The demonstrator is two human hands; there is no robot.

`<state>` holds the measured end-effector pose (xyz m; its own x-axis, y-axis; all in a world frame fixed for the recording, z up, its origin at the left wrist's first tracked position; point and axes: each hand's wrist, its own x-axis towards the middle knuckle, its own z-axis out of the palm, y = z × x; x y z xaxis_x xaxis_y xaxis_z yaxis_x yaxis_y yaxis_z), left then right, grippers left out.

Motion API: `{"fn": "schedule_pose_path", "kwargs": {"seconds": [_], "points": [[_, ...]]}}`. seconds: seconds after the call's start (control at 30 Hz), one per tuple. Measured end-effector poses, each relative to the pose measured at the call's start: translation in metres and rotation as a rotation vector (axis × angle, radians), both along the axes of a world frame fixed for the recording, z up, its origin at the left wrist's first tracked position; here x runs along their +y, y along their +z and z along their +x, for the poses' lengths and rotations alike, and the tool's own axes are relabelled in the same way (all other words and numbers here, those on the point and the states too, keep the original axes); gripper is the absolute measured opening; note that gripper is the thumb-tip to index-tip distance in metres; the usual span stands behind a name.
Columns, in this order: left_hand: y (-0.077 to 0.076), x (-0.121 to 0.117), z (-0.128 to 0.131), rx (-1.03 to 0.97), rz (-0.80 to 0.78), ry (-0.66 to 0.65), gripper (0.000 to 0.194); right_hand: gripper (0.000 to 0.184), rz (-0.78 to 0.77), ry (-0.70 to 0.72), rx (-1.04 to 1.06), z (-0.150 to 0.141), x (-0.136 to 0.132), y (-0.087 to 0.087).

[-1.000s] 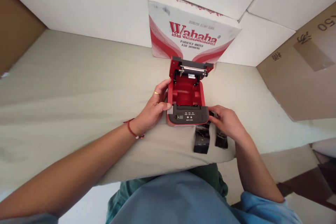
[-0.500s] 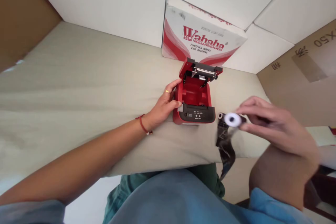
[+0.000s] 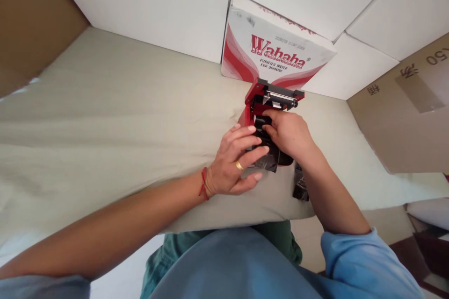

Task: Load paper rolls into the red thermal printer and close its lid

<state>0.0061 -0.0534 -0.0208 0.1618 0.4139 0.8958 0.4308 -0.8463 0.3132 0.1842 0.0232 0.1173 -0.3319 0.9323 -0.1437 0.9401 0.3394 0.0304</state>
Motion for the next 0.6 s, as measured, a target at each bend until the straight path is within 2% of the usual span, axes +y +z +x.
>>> {"fn": "schedule_pose_path", "kwargs": {"seconds": [0.2,0.37,0.43,0.5,0.53,0.6], "points": [[0.002,-0.004,0.002,0.087,0.046,-0.003,0.051,0.026,0.023,0.057,-0.086,-0.004,0.013,-0.010],[0.005,-0.006,0.002,0.130,0.011,-0.048,0.056,0.026,-0.033,0.075,-0.129,-0.012,0.015,-0.007],[0.005,-0.007,0.001,0.143,-0.021,-0.049,0.057,0.029,-0.096,0.100,0.002,-0.003,0.011,-0.002],[0.005,-0.008,0.000,0.173,-0.025,-0.032,0.053,0.031,-0.161,0.123,0.251,0.013,0.003,0.003],[0.005,-0.008,0.000,0.189,-0.014,-0.022,0.051,0.028,-0.147,0.118,0.395,0.024,-0.001,0.005],[0.006,-0.009,0.000,0.208,0.030,-0.005,0.048,0.029,0.040,0.061,0.644,0.045,-0.004,0.006]]}}
